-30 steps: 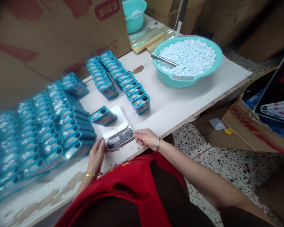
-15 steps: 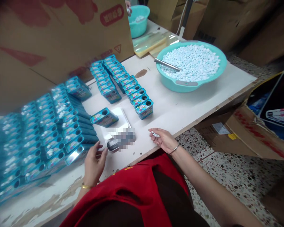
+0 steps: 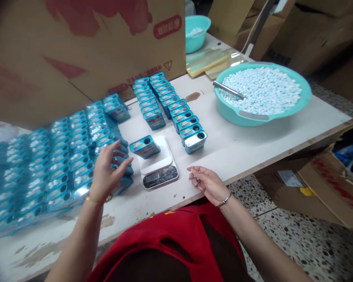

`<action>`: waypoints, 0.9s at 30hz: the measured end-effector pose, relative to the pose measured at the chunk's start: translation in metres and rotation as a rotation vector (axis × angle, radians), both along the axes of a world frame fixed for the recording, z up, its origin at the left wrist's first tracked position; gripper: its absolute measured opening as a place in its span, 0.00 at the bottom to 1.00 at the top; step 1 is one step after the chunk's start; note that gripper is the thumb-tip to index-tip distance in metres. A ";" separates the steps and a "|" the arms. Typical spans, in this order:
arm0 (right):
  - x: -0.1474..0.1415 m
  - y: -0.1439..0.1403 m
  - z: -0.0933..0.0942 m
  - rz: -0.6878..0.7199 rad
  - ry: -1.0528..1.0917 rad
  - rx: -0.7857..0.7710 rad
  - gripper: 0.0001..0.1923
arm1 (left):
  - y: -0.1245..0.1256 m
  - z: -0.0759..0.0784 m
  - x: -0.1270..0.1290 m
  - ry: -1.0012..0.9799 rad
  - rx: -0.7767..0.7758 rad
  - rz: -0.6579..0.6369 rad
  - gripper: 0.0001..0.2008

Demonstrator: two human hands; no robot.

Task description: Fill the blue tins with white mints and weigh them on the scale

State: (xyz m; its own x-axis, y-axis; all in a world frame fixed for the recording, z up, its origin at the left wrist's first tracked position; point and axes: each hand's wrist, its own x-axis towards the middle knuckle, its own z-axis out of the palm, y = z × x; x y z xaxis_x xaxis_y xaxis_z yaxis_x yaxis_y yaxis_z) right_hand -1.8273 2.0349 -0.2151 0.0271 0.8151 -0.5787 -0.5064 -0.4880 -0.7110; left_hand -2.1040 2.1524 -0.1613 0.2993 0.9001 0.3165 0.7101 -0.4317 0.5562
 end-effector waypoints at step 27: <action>-0.071 0.170 0.097 0.830 -1.053 0.469 0.13 | 0.020 -0.019 -0.002 -0.094 -0.153 -0.028 0.28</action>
State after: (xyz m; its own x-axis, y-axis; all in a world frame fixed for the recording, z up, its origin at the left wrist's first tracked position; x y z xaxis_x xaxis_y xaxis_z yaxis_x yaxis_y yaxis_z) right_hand -1.8988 2.2053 -0.1181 -0.3046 0.9149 -0.2650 0.6655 0.0054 -0.7464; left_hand -2.1062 2.1725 -0.1805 0.3003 0.9317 0.2043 0.6411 -0.3558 0.6801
